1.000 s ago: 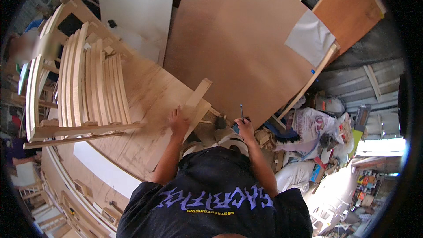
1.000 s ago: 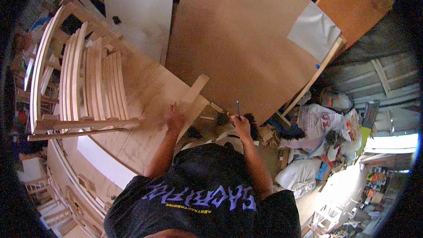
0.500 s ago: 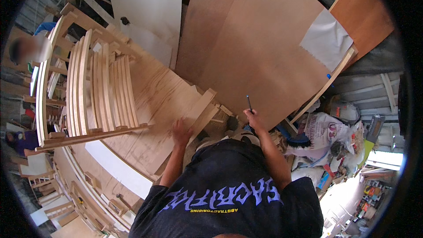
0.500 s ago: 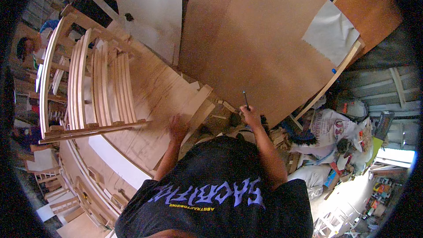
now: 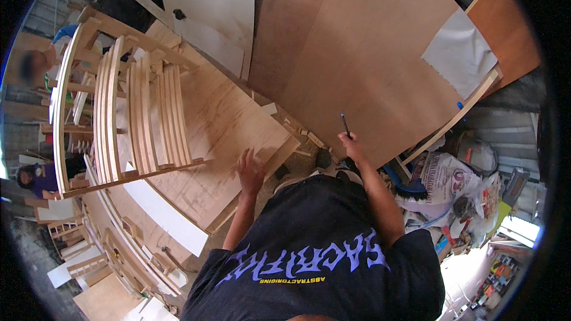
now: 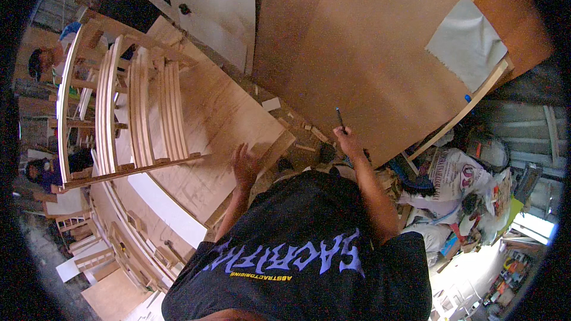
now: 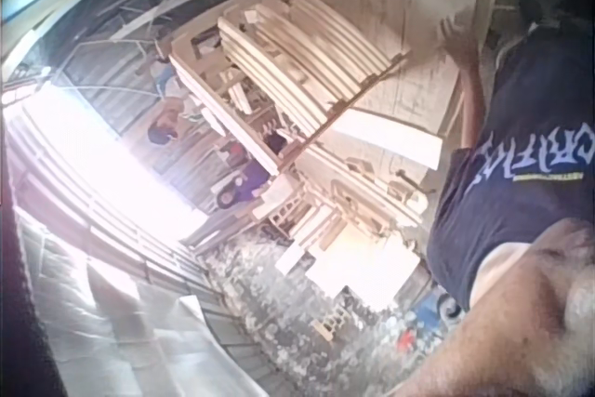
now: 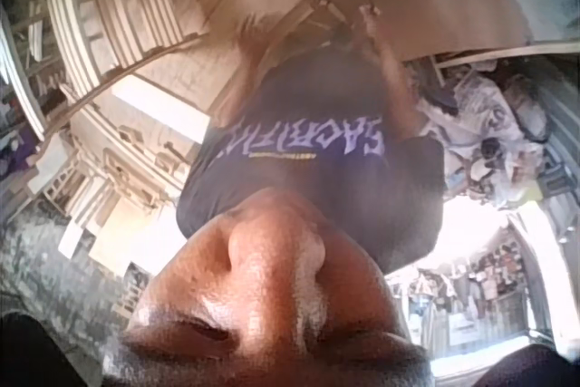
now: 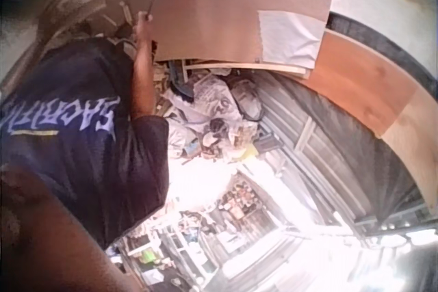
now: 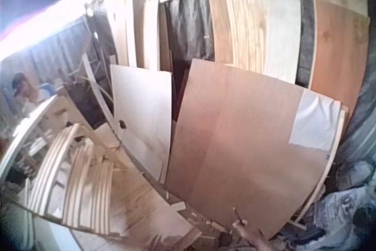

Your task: The person saws through a piece of wood on a workbench, uses a pencil to mark lines on another wooden board, and measures wood with a tape measure.

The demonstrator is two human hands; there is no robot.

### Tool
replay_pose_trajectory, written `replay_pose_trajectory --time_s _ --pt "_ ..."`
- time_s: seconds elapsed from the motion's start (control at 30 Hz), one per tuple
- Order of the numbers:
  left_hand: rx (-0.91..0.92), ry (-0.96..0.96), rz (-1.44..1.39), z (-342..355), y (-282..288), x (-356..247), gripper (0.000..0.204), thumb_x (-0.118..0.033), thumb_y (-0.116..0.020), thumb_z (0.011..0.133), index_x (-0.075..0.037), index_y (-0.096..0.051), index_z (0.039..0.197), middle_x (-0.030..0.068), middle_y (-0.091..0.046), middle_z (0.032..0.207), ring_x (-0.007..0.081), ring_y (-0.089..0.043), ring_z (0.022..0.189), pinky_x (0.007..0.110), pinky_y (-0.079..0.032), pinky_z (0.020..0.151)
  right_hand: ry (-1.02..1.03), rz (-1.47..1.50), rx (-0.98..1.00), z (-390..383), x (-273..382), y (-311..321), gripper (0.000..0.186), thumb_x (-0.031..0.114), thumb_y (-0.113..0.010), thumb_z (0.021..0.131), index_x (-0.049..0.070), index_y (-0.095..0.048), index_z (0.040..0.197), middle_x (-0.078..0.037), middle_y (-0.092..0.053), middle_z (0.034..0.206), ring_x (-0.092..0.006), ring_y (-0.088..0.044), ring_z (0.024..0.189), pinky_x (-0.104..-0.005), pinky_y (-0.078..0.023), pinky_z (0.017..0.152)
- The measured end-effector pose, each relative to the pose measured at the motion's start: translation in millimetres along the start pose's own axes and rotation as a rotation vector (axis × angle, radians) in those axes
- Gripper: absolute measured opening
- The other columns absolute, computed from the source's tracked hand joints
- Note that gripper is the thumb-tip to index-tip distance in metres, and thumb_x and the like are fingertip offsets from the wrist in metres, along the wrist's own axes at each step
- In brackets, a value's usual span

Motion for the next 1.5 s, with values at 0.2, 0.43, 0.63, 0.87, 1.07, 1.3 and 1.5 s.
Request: replay_pose_trajectory --time_s 0.2,0.43,0.63,0.87,1.07,1.3,1.5 --pt "-0.213 0.118 -0.002 78.4 -31.6 -37.7 0.041 -0.027 -0.054 0.103 -0.006 -0.055 0.138 0.0214 -0.048 0.146 0.0415 -0.043 0.136 0.054 -0.034 0.112 -0.045 -0.068 -0.020 0.9 40.9 7.8 0.036 0.041 -0.067 0.096 0.006 -0.069 0.105 0.000 -0.061 0.081 -0.0140 -0.055 0.076 -0.0334 -0.044 0.069" --pt "-0.150 0.282 0.204 104.4 -79.3 -23.6 0.048 -0.033 -0.047 0.105 -0.012 -0.048 0.147 0.0194 -0.039 0.156 0.0386 -0.032 0.146 0.052 -0.024 0.120 0.008 0.026 0.166 -0.4 71.3 -18.2 0.026 0.029 -0.057 0.100 0.010 -0.074 0.103 0.005 -0.053 0.078 -0.0090 -0.045 0.063 -0.0272 -0.036 0.060" --pt "-0.118 0.300 0.287 110.5 -74.5 -36.9 0.053 -0.030 -0.050 0.101 -0.013 -0.044 0.151 0.0179 -0.037 0.158 0.0367 -0.031 0.148 0.053 -0.022 0.121 0.241 -0.109 0.125 5.1 86.6 -42.3 0.041 0.037 -0.048 0.106 0.005 -0.073 0.105 0.003 -0.053 0.078 -0.0097 -0.047 0.065 -0.0273 -0.036 0.060" --pt "-0.079 0.330 0.354 112.6 -70.7 -40.2 0.056 -0.025 -0.053 0.096 -0.013 -0.044 0.151 0.0170 -0.036 0.159 0.0356 -0.030 0.149 0.053 -0.021 0.123 0.277 -0.197 0.111 14.5 86.6 -103.8 0.044 0.040 -0.054 0.107 0.001 -0.071 0.106 -0.001 -0.060 0.083 -0.0109 -0.054 0.069 -0.0296 -0.050 0.071" --pt "-0.095 0.376 0.333 111.2 -71.1 -35.8 0.058 -0.025 -0.054 0.095 -0.015 -0.044 0.151 0.0154 -0.034 0.160 0.0339 -0.028 0.151 0.053 -0.019 0.124 0.402 -0.189 0.105 24.6 103.4 -132.3 0.028 0.026 -0.063 0.103 0.001 -0.074 0.099 -0.008 -0.073 0.097 -0.0194 -0.066 0.083 -0.0351 -0.054 0.076" --pt "-0.062 0.412 0.288 114.9 -71.4 -32.0 0.060 -0.024 -0.054 0.094 -0.017 -0.042 0.152 0.0150 -0.032 0.161 0.0341 -0.026 0.151 0.053 -0.017 0.125 0.712 -0.429 0.155 15.1 158.4 -159.0 0.015 0.009 -0.069 0.092 0.001 -0.076 0.103 -0.015 -0.074 0.101 -0.0289 -0.071 0.092 -0.0355 -0.056 0.083" --pt "-0.063 0.393 0.300 114.4 -71.8 -30.9 0.063 -0.022 -0.055 0.092 -0.017 -0.041 0.153 0.0158 -0.032 0.161 0.0348 -0.026 0.151 0.053 -0.017 0.125 0.689 -0.438 0.202 15.6 145.3 -162.3 0.018 0.004 -0.067 0.090 0.001 -0.076 0.105 -0.017 -0.074 0.103 -0.0309 -0.072 0.094 -0.0367 -0.057 0.082"
Point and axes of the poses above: each hand's wrist, its own z-axis towards the middle knuckle, its own y-axis out of the back of the hand, x = y × z, the point moved 7 cm from there along z, towards the middle knuckle
